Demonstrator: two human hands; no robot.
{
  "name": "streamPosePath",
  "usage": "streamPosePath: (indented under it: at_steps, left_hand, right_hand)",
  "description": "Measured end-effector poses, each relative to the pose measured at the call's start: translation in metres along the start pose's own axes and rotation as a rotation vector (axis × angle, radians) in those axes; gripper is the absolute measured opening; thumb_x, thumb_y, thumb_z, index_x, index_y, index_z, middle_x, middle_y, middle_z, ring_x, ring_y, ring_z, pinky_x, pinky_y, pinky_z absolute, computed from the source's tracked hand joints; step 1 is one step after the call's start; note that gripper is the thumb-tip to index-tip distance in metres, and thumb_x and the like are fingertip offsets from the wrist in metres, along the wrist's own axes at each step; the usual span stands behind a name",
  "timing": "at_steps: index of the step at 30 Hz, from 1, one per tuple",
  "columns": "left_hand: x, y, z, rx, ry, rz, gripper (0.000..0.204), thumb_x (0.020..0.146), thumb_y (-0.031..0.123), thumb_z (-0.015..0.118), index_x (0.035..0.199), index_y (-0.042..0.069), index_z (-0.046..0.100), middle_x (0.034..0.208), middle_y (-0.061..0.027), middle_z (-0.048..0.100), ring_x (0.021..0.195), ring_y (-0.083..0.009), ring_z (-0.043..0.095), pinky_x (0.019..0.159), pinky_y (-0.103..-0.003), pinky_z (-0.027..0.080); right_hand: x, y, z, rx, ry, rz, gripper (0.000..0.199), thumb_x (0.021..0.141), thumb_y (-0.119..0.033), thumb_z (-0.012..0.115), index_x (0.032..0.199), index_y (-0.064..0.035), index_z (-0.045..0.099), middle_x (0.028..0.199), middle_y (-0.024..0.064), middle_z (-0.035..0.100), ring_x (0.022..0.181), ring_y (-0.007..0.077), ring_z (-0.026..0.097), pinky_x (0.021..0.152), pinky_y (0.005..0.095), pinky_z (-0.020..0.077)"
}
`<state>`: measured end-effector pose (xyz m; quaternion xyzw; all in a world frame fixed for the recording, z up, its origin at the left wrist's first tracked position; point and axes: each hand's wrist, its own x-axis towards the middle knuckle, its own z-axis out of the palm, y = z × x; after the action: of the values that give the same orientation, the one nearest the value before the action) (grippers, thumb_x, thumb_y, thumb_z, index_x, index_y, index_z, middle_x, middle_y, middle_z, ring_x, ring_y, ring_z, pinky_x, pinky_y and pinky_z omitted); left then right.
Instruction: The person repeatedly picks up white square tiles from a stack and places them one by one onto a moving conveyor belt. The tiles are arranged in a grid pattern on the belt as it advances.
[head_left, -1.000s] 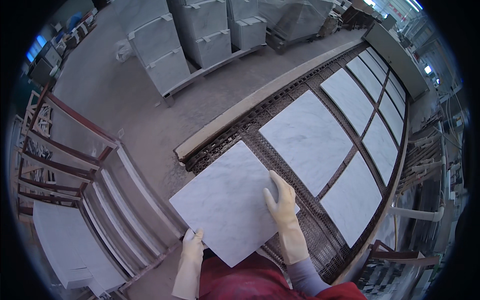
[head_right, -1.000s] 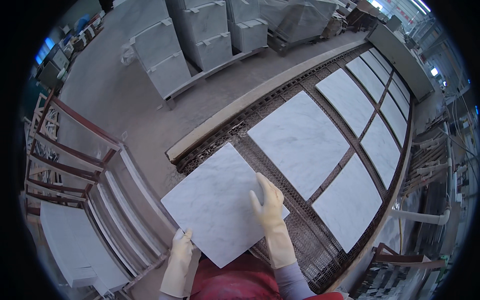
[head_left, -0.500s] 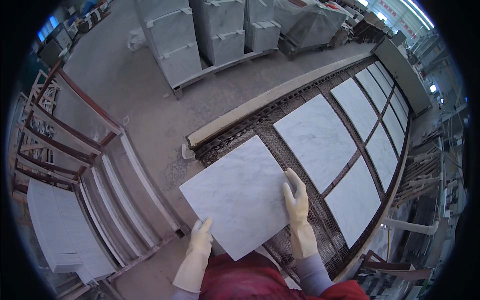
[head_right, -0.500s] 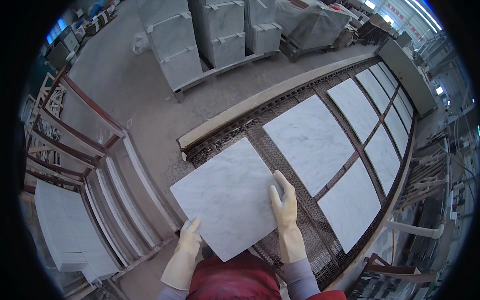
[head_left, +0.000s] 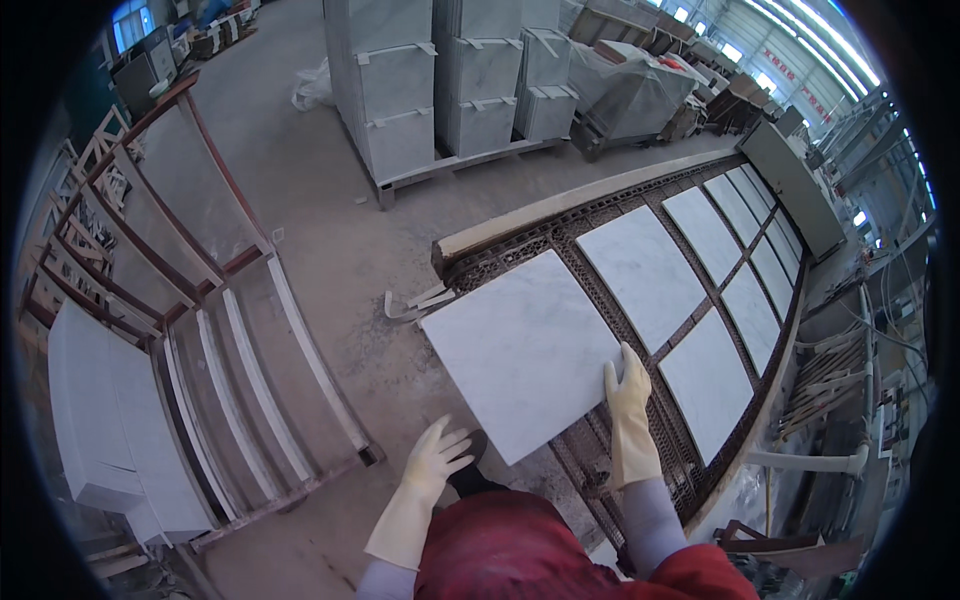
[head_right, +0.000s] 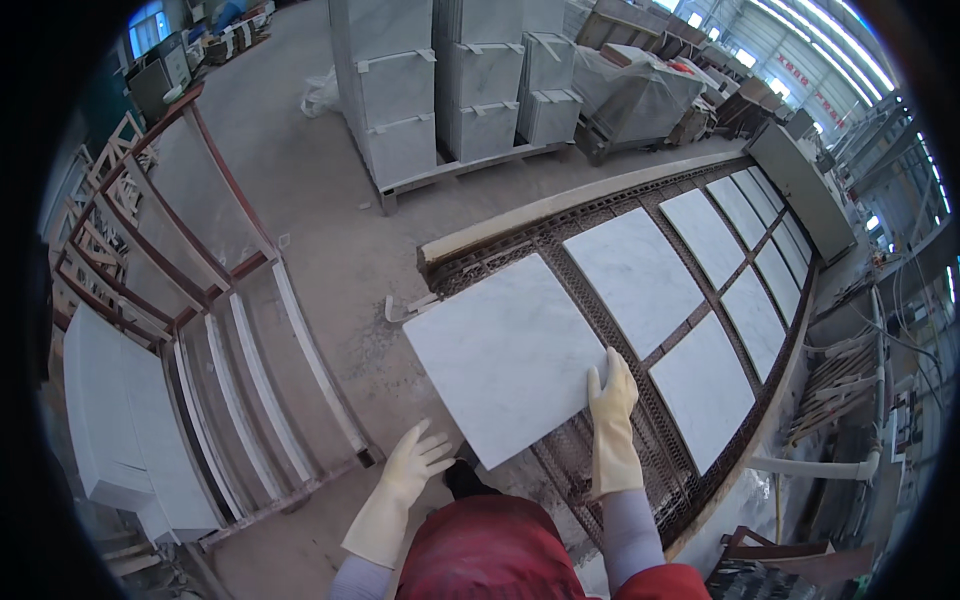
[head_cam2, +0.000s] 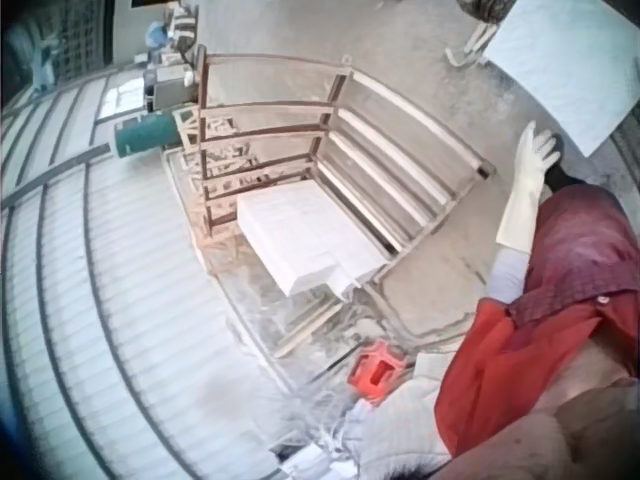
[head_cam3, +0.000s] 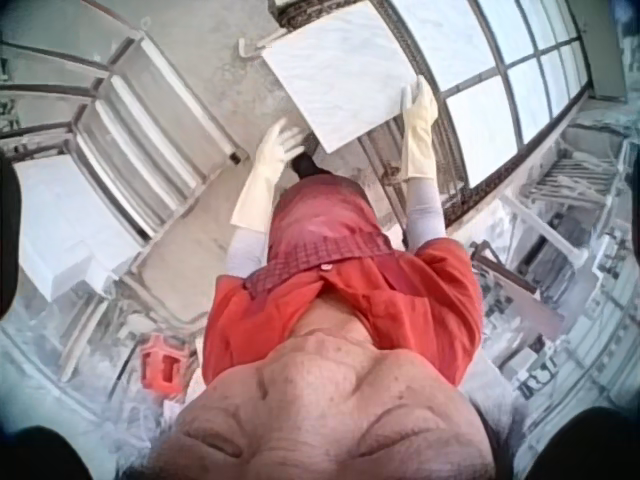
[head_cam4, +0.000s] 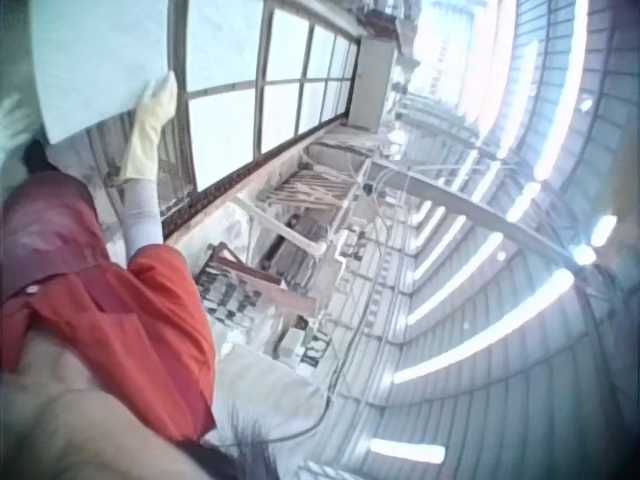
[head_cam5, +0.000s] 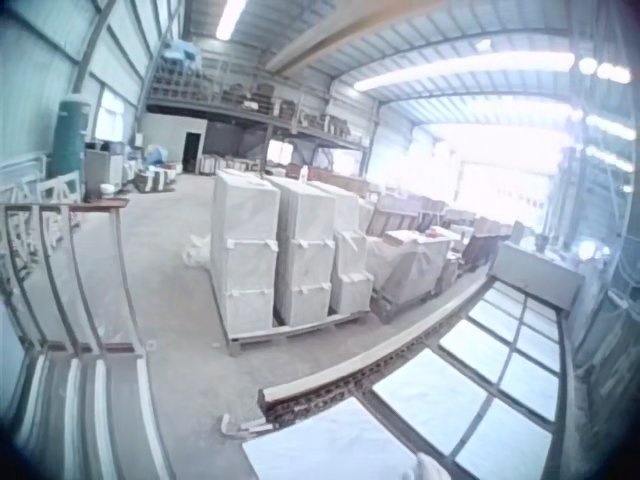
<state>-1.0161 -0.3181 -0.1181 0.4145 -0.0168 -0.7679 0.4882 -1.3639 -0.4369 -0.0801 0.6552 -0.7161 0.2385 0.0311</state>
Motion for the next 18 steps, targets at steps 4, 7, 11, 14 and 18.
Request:
streamPosePath:
  at_steps: [4, 7, 11, 14, 18]
  left_hand:
    - [-0.068, -0.035, -0.107, -0.027, -0.075, 0.179, 0.048, 0.1, 0.027, 0.037, 0.142, 0.007, 0.029, 0.132, -0.0282, 0.045, 0.121, -0.0403, 0.048, 0.094, -0.052, 0.047]
    - [-0.134, -0.063, -0.189, -0.175, 0.287, 0.16, 0.053, 0.096, 0.032, 0.041, 0.143, 0.01, 0.03, 0.136, -0.0288, 0.041, 0.127, -0.0401, 0.042, 0.096, -0.053, 0.044]
    - [-0.223, -0.12, -0.3, -0.415, 0.787, 0.186, 0.059, 0.09, 0.038, 0.052, 0.141, 0.013, 0.034, 0.134, -0.0247, 0.043, 0.126, -0.0355, 0.041, 0.095, -0.05, 0.044]
    - [-0.301, -0.158, -0.317, -0.363, 0.834, 0.352, 0.055, 0.089, 0.042, 0.058, 0.124, 0.001, 0.049, 0.109, -0.0163, 0.059, 0.09, -0.0263, 0.058, 0.075, -0.039, 0.049]
    - [-0.334, -0.173, -0.315, -0.161, 0.967, 0.191, 0.055, 0.09, 0.043, 0.056, 0.125, 0.002, 0.048, 0.109, -0.0161, 0.059, 0.092, -0.0267, 0.057, 0.076, -0.04, 0.049]
  right_hand:
    - [0.003, 0.011, 0.004, -0.258, -0.15, -0.052, 0.057, 0.085, -0.033, 0.061, 0.131, -0.002, 0.046, 0.126, 0.0191, 0.055, 0.116, 0.0343, 0.052, 0.097, 0.0439, 0.0409]
    - [0.011, -0.002, -0.008, -0.196, -0.253, -0.007, 0.057, 0.085, -0.036, 0.059, 0.128, -0.001, 0.047, 0.122, 0.0221, 0.055, 0.109, 0.0362, 0.056, 0.093, 0.0432, 0.0441]
    - [0.0, -0.021, -0.01, -0.401, -0.3, 0.037, 0.053, 0.087, -0.036, 0.053, 0.126, -0.0009, 0.05, 0.115, 0.0233, 0.059, 0.105, 0.0356, 0.059, 0.09, 0.0424, 0.0469]
    - [-0.004, -0.017, -0.001, -0.493, -0.364, -0.022, 0.048, 0.085, -0.03, 0.053, 0.124, -0.0016, 0.052, 0.109, 0.0212, 0.063, 0.102, 0.0344, 0.062, 0.086, 0.0415, 0.0488]
    - [-0.011, -0.045, -0.005, -0.531, -0.475, -0.24, 0.041, 0.081, -0.024, 0.056, 0.116, -0.0037, 0.057, 0.103, 0.0152, 0.066, 0.097, 0.0314, 0.064, 0.082, 0.0412, 0.0499]
